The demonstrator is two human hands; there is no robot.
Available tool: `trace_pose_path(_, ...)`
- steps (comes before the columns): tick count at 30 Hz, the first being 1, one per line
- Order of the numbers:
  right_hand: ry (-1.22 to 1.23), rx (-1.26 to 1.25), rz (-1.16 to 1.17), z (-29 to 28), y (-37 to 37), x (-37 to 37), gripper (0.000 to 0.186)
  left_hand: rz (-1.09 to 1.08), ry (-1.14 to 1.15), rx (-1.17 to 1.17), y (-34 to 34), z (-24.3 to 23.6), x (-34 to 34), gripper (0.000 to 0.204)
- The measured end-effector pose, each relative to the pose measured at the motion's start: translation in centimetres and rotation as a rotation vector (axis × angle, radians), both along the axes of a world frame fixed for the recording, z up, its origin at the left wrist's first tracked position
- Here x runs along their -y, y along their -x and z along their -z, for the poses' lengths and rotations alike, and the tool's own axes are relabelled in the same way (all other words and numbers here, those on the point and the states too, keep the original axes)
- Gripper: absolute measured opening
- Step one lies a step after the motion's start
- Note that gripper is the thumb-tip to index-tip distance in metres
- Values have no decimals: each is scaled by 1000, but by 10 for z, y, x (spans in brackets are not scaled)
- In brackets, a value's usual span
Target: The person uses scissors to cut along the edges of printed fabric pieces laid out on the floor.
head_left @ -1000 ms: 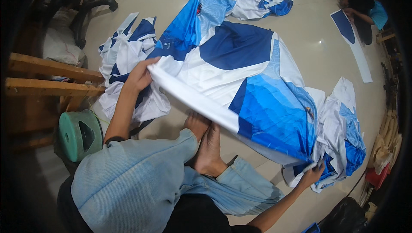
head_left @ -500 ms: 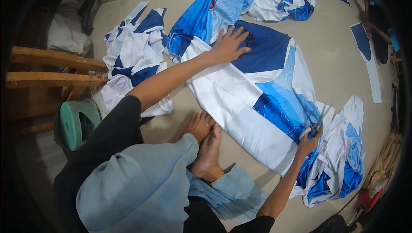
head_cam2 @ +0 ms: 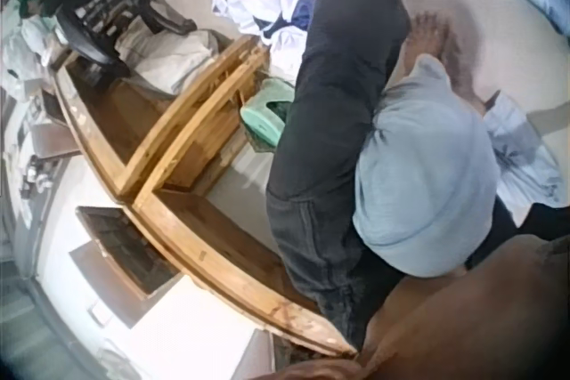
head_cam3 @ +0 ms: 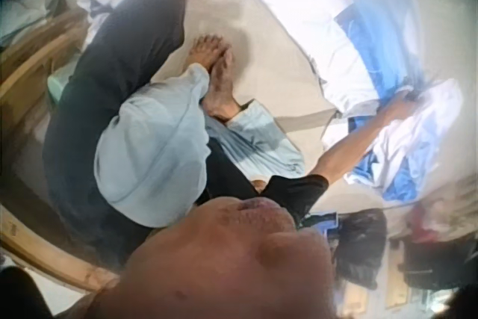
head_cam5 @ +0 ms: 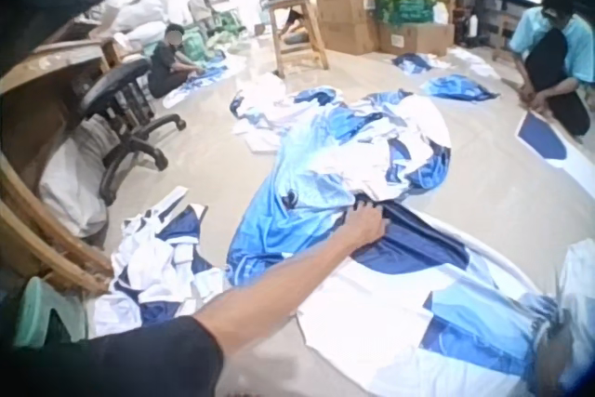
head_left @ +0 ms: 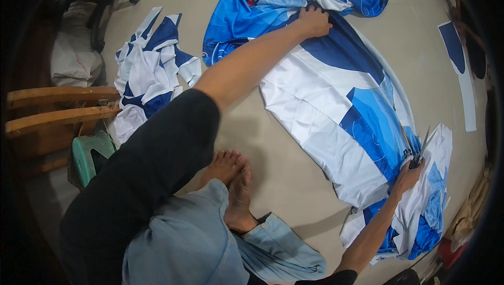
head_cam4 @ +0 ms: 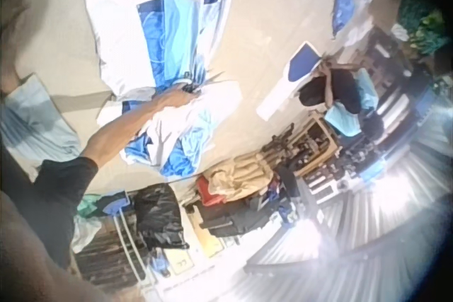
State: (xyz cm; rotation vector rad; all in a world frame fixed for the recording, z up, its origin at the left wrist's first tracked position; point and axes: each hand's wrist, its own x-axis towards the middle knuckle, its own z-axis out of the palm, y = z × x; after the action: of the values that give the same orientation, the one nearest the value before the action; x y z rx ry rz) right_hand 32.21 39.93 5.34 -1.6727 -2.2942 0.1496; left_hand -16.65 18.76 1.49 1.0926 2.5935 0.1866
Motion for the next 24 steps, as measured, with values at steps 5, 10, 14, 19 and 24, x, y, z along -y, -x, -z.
trace_pose_path(5, -104, -170, -331, 3, -53, 60, 58, 552, -682, -157, -81, -5, 100, 52)
trace_pose_path(10, -79, 61, -440, 5, -88, 94, 72, 501, -415, -66, -95, -10, 223, 49)
trace_pose_path(14, -287, 125, -406, 14, -101, 68, 68, 364, -549, -73, -86, 0, 210, 27)
trace_pose_path(19, -204, -23, -79, 6, -102, 60, 57, 211, -871, -6, -77, -13, 198, 16)
trace_pose_path(24, -182, -344, -83, -21, -139, 96, 53, -38, -788, 88, -79, -65, 240, 21)
